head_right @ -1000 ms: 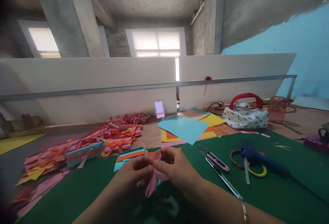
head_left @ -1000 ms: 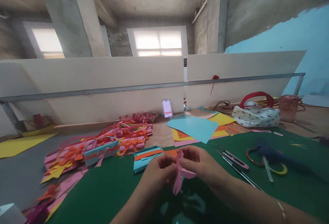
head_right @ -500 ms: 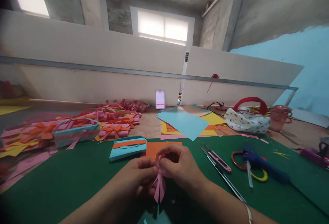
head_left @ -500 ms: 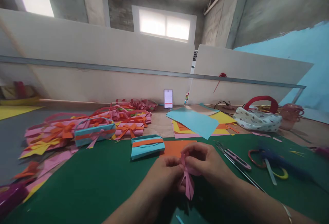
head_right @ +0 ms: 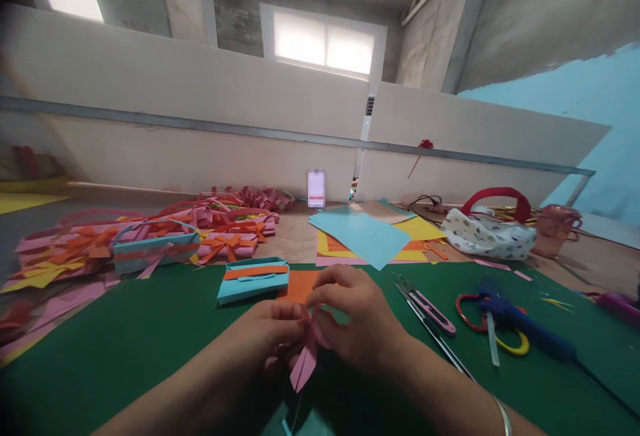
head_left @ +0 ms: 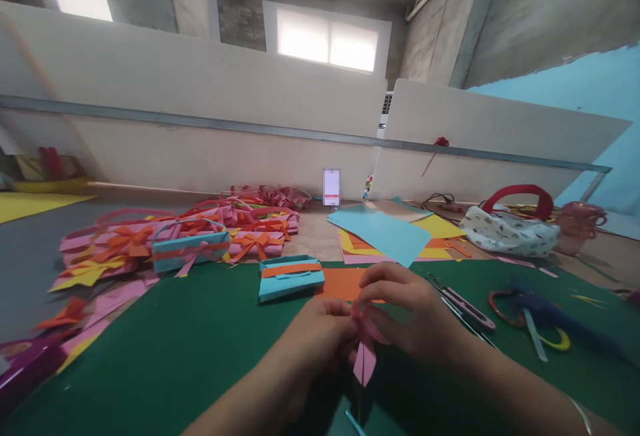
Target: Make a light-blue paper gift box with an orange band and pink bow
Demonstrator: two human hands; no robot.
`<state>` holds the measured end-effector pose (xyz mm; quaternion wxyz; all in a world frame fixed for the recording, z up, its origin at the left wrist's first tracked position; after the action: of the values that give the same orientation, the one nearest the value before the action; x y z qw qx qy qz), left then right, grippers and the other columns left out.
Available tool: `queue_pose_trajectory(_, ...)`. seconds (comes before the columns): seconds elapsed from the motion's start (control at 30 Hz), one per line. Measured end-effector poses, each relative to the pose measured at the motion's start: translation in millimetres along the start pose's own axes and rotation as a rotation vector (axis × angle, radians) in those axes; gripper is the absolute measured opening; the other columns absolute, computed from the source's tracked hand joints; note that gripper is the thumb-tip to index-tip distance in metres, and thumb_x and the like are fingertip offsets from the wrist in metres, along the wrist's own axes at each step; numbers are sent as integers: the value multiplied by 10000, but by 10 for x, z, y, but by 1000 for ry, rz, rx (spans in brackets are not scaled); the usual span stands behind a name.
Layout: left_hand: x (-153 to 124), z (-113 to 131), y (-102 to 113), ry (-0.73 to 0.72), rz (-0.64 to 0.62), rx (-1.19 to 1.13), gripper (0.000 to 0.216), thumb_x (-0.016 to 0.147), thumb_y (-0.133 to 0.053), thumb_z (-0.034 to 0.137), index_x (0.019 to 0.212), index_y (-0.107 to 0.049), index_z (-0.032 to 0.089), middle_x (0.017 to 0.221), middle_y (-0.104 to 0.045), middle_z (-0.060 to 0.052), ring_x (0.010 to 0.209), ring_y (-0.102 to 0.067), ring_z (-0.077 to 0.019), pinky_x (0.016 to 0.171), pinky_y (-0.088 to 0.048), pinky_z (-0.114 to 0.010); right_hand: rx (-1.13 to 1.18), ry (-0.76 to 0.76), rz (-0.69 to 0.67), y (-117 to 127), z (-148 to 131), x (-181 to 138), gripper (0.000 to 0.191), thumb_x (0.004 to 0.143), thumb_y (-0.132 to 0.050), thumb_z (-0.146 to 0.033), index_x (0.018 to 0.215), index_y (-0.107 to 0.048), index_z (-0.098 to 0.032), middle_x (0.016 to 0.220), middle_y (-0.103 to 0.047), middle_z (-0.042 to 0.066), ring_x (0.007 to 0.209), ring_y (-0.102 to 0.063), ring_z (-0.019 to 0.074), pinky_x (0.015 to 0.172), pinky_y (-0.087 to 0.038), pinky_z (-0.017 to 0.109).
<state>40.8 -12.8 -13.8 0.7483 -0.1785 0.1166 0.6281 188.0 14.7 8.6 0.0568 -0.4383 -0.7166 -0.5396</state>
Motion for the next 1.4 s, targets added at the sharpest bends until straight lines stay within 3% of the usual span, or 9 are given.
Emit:
queue_pose_trajectory(0.17, -29, 10, -19, -68, -15, 108, 50, 563, -569, 173, 538, -531, 151, 346, -346, 81, 323, -251, -34, 377, -136, -200, 77, -22, -44, -20, -11, 5, 130, 752, -571, -112, 801, -662, -191, 881, -616, 42, 810, -572, 138, 738, -470, 287)
queue_pose_trajectory(0.37, -41, 10, 4, -47, -19, 63, 71, 595, -570, 199, 624, -558, 135, 454, -483, 27, 379, -377, -47, 388, -212, -171, 96, -30, 7, -23, -65, -4, 128, 725, -574, -61, 746, -631, -174, 775, -640, 27, 733, -580, 123, 669, -467, 255)
queue_pose_trajectory(0.57, -97, 25, 20, -2, -10, -202, 296, 575, -616, 116, 864, -552, 130, 606, -573, -7, 491, -491, -68, 465, -344, -163, -32, 77, 140, -54, -27, -23, 113, 721, -581, -74, 683, -601, -178, 698, -642, 18, 688, -576, 137, 633, -444, 275)
queue_pose_trajectory(0.67, -125, 22, 13, -38, -26, -251, 353, 552, -569, 32, 892, -538, 119, 642, -588, -19, 542, -536, -87, 523, -398, -192, -109, 167, 195, -64, -10, -31, 97, 726, -597, -88, 689, -621, -174, 714, -643, 27, 691, -572, 141, 616, -422, 272)
queue_pose_trajectory(1.0, -41, 3, 52, -21, 9, -239, 392, 520, -555, 2, 896, -554, 109, 588, -557, 9, 511, -531, -93, 482, -388, -190, -392, 317, 161, -64, -57, -45, 134, 769, -563, -121, 653, -617, -159, 666, -601, 19, 616, -475, 122, 607, -308, 287)
queue_pose_trajectory(1.4, -106, 28, 24, -51, 21, -202, 396, 551, -560, 30, 937, -546, 117, 612, -546, 9, 543, -514, -88, 518, -382, -196, -525, 365, 170, -104, -54, -52, 179, 769, -528, -96, 609, -579, -155, 627, -570, 5, 609, -469, 116, 630, -298, 302)
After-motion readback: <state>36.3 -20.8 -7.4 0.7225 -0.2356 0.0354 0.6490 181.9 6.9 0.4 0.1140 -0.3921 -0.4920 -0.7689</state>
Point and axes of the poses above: each hand's wrist, its own x-axis towards the middle knuckle, its own y-axis out of the back of the hand, z = x × y, the point moved 1 cm from there along x, towards the middle knuckle
